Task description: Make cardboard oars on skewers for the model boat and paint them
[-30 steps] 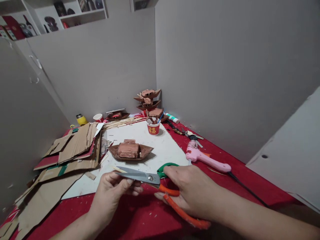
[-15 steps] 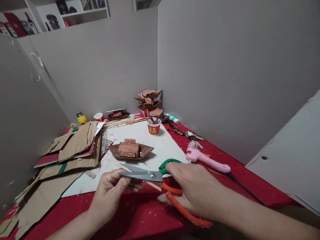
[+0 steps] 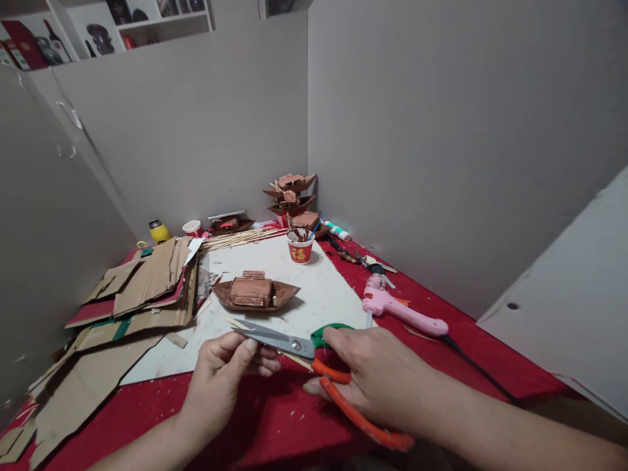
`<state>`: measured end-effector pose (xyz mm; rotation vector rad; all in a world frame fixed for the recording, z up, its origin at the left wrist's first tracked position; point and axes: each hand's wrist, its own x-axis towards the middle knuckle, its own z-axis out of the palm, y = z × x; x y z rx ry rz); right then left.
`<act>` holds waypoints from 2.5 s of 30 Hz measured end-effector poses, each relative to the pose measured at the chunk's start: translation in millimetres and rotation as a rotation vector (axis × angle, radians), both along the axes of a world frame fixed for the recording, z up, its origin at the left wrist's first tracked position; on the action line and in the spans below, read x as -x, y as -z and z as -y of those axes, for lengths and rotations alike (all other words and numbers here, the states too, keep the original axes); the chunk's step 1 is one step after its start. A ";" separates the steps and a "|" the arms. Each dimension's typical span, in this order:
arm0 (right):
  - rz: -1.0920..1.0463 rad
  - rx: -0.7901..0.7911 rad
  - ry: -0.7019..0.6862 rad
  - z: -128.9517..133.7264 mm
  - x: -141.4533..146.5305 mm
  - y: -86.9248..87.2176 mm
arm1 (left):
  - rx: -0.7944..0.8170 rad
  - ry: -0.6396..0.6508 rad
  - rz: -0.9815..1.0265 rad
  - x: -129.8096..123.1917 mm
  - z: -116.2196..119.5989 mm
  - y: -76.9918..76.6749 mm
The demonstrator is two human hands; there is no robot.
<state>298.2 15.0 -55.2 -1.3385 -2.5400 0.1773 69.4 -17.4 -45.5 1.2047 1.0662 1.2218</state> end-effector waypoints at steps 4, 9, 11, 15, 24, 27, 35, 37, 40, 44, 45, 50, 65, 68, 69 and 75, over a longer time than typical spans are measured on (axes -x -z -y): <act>-0.007 0.019 0.006 -1.3 0.3 5.3 | 0.032 0.011 0.004 -0.2 -1.7 1.2; -0.096 0.080 0.004 -0.7 -0.8 10.2 | 0.009 0.030 0.012 -0.2 -2.2 0.3; -0.133 0.087 -0.002 0.3 -1.8 10.6 | -0.009 0.032 0.017 0.6 -1.9 -0.8; -0.134 0.049 0.007 1.2 -4.1 10.2 | -0.021 0.014 0.042 2.7 -1.8 -1.5; -0.075 -0.049 0.005 2.7 -2.2 5.9 | -0.005 0.025 0.084 2.9 0.3 1.9; -0.075 -0.045 -0.005 1.9 -0.6 6.6 | -0.004 0.040 0.056 2.7 1.2 1.1; -0.077 -0.053 -0.019 0.4 -3.7 16.8 | 0.017 0.072 0.044 -0.2 0.6 -4.1; -0.093 -0.053 -0.019 1.0 -4.0 19.3 | 0.025 0.090 0.065 -0.3 0.4 -3.2; -0.123 -0.038 -0.009 1.7 -3.3 20.7 | 0.035 0.114 0.096 0.5 -0.2 -1.6; -0.190 0.008 0.009 1.9 -4.1 17.5 | 0.037 0.068 0.157 2.3 -2.1 -2.1; -0.203 0.018 0.012 2.0 -5.2 16.0 | 0.034 0.045 0.168 2.8 -2.5 -2.7; -0.202 0.054 0.020 4.8 -14.5 9.7 | 0.024 -0.042 0.191 4.7 -4.0 -8.3; -0.154 -0.036 -0.010 20.9 -35.3 10.5 | -0.024 -0.101 0.267 6.0 -8.3 -22.7; -0.146 -0.080 -0.014 19.9 -36.0 10.6 | -0.023 -0.113 0.259 6.7 -7.3 -22.5; -0.146 -0.074 -0.015 19.5 -36.1 11.1 | -0.022 -0.117 0.255 6.9 -6.7 -22.6; -0.134 -0.001 -0.011 19.4 -35.5 16.7 | -0.037 -0.143 0.254 7.7 -4.9 -24.8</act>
